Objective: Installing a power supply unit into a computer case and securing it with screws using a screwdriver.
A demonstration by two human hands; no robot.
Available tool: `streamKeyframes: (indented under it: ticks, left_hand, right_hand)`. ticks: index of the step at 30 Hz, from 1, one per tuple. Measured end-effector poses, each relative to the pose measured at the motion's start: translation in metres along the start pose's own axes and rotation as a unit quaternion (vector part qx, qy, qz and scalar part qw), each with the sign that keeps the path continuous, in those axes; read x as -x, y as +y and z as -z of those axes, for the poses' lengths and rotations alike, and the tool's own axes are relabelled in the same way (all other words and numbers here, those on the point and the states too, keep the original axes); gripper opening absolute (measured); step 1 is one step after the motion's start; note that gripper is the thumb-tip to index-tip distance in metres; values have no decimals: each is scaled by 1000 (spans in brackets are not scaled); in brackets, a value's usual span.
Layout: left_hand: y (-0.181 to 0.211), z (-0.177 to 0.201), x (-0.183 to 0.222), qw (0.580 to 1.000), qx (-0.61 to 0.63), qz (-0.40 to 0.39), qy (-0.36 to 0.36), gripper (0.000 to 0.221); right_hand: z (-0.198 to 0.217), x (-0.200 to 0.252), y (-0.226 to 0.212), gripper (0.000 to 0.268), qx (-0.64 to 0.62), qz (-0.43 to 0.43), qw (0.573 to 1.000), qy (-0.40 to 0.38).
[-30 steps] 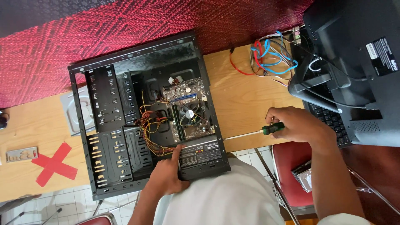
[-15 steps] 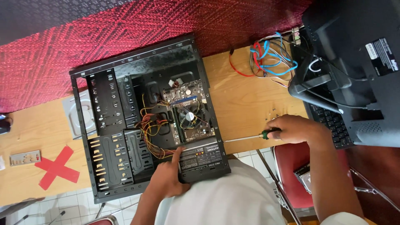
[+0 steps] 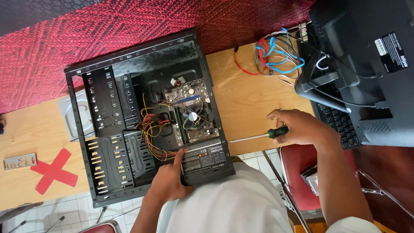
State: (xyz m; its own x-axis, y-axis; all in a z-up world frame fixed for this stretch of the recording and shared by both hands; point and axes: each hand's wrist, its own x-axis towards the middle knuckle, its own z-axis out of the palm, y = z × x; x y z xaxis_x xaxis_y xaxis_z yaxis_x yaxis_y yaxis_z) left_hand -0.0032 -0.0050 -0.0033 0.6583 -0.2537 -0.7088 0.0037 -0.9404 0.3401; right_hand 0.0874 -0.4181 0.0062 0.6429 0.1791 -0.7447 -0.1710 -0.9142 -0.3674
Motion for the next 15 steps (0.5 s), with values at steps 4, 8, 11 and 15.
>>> streamKeyframes:
  ticks: [4, 8, 11, 15]
  left_hand:
    - [6, 6, 2, 1000, 5, 8, -1, 115]
    - [4, 4, 2, 1000, 14, 5, 4, 115]
    - [4, 4, 2, 1000, 6, -1, 4, 117]
    - [8, 7, 3, 1000, 7, 17, -8, 114]
  right_hand:
    - [8, 3, -5, 72, 32, -5, 999, 4]
    - [12, 3, -8, 66, 69, -17, 997, -3]
    - [14, 4, -8, 64, 52, -26, 998, -9]
    - [16, 7, -13, 47, 68, -30, 997, -25]
